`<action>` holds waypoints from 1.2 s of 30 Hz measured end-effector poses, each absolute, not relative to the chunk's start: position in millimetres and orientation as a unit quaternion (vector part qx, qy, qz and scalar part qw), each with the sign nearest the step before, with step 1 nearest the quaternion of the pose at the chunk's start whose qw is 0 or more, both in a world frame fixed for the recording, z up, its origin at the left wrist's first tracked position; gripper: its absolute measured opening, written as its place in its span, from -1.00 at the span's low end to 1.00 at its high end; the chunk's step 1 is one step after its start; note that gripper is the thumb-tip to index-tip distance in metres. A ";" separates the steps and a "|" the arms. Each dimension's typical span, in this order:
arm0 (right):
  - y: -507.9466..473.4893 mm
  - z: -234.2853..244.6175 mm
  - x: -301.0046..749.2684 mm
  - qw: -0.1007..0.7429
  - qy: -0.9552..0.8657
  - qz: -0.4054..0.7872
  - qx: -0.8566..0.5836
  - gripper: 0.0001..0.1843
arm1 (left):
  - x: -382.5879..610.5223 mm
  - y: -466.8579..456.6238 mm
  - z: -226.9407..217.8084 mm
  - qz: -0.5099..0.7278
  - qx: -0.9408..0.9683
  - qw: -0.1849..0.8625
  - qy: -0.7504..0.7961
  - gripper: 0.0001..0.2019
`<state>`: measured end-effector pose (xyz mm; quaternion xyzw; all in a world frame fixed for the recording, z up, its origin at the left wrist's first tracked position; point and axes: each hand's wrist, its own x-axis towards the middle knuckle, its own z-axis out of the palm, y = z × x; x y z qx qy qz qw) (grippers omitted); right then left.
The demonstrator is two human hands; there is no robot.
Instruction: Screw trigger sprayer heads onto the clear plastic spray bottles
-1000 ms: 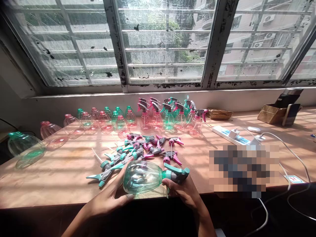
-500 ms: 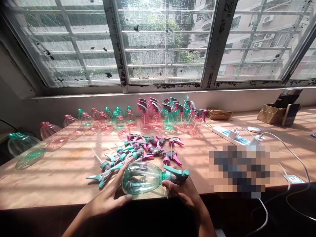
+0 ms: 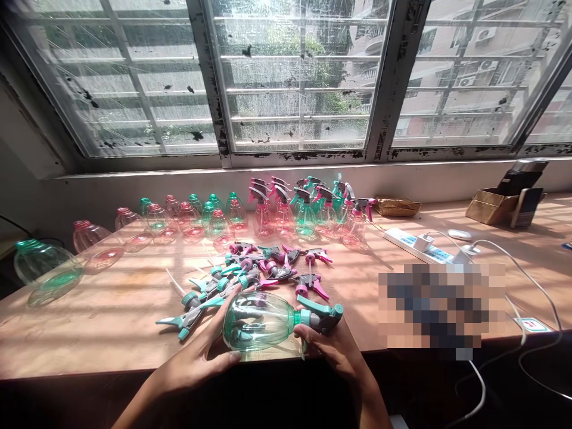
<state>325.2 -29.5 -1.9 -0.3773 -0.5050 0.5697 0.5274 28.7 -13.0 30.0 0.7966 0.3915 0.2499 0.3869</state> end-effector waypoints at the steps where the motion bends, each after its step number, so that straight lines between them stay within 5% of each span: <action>1: -29.7 -0.1 324.4 0.527 -0.499 0.577 -0.376 -0.46 | 27.1 -12.1 28.6 0.248 0.799 0.382 0.393 0.00; 28: -28.3 1.7 324.8 0.507 -0.502 0.584 -0.386 -0.48 | 33.2 -11.8 27.3 0.295 0.792 0.387 0.369 -0.13; 36: -28.2 5.8 322.5 0.507 -0.525 0.550 -0.407 -0.52 | 33.7 -12.1 31.0 0.274 0.776 0.431 0.370 -0.01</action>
